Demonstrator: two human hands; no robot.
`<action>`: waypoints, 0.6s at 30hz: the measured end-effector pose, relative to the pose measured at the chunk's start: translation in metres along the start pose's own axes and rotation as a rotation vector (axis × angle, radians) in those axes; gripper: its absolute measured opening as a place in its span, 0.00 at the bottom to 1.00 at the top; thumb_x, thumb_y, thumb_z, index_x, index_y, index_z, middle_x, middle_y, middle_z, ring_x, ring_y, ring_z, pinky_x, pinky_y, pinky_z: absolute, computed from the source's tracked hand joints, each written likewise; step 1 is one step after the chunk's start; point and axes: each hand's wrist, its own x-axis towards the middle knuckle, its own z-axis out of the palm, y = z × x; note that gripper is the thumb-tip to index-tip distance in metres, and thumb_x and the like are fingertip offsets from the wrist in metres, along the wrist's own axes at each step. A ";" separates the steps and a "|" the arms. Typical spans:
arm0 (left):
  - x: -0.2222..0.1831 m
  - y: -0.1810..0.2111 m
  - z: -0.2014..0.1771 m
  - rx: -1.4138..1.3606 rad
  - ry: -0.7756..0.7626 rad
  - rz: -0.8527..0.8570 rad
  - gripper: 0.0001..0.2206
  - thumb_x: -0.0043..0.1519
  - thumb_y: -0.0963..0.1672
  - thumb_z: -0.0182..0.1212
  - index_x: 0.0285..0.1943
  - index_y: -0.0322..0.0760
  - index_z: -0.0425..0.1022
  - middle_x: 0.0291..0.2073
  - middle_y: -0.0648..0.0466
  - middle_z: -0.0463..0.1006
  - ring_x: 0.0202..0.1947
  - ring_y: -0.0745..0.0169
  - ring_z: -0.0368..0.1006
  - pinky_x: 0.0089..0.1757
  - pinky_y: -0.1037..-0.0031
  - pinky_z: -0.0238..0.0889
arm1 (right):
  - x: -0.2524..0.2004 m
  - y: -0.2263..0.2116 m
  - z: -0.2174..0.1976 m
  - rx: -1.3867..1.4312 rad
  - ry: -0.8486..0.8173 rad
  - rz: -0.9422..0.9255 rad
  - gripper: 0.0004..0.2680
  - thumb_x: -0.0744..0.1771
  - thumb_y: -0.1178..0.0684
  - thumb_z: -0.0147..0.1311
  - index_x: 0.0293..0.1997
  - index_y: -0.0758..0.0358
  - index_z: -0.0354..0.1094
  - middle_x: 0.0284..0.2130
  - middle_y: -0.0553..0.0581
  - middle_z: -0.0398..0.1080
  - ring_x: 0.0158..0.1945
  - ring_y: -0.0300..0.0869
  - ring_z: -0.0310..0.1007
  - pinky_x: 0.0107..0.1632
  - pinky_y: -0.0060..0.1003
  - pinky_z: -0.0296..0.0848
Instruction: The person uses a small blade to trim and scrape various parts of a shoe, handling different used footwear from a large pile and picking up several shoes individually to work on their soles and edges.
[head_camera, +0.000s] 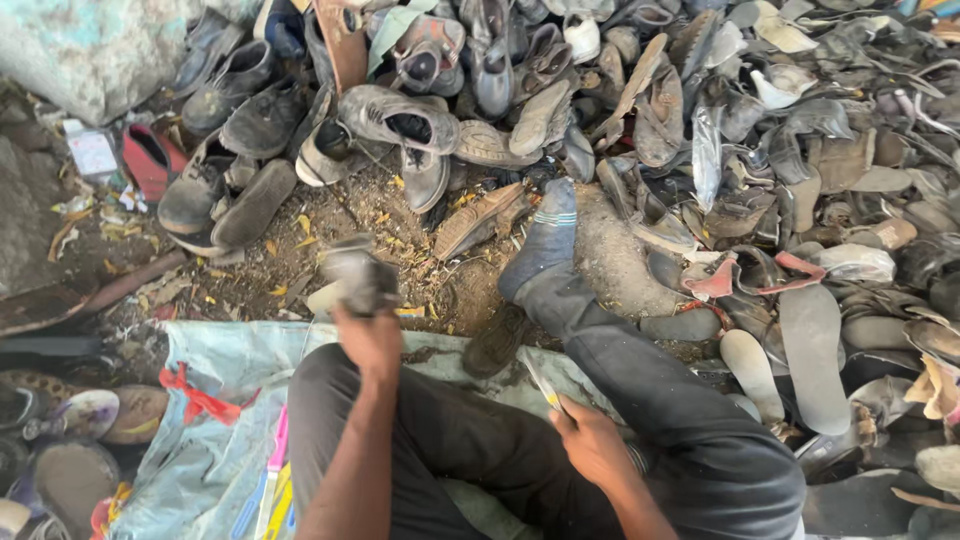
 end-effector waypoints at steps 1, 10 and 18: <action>-0.006 -0.008 0.010 0.325 -0.041 0.029 0.22 0.54 0.42 0.71 0.55 0.28 0.69 0.45 0.35 0.79 0.43 0.37 0.77 0.44 0.55 0.70 | 0.007 0.003 0.005 -0.013 -0.043 0.048 0.15 0.68 0.46 0.52 0.58 0.61 0.70 0.41 0.70 0.76 0.47 0.64 0.75 0.46 0.50 0.73; -0.076 -0.041 0.085 0.350 -0.629 -0.055 0.39 0.51 0.48 0.75 0.69 0.30 0.57 0.49 0.29 0.77 0.50 0.29 0.75 0.51 0.54 0.68 | 0.057 0.026 0.060 -0.153 -0.027 -0.020 0.12 0.68 0.46 0.52 0.54 0.58 0.72 0.41 0.70 0.76 0.47 0.64 0.74 0.47 0.55 0.72; -0.071 -0.025 0.081 0.419 -0.729 -0.105 0.45 0.47 0.49 0.78 0.71 0.31 0.53 0.51 0.29 0.76 0.51 0.30 0.75 0.50 0.55 0.70 | 0.047 0.007 0.074 0.010 -0.018 -0.184 0.15 0.66 0.50 0.56 0.59 0.55 0.71 0.35 0.69 0.76 0.41 0.64 0.76 0.41 0.54 0.74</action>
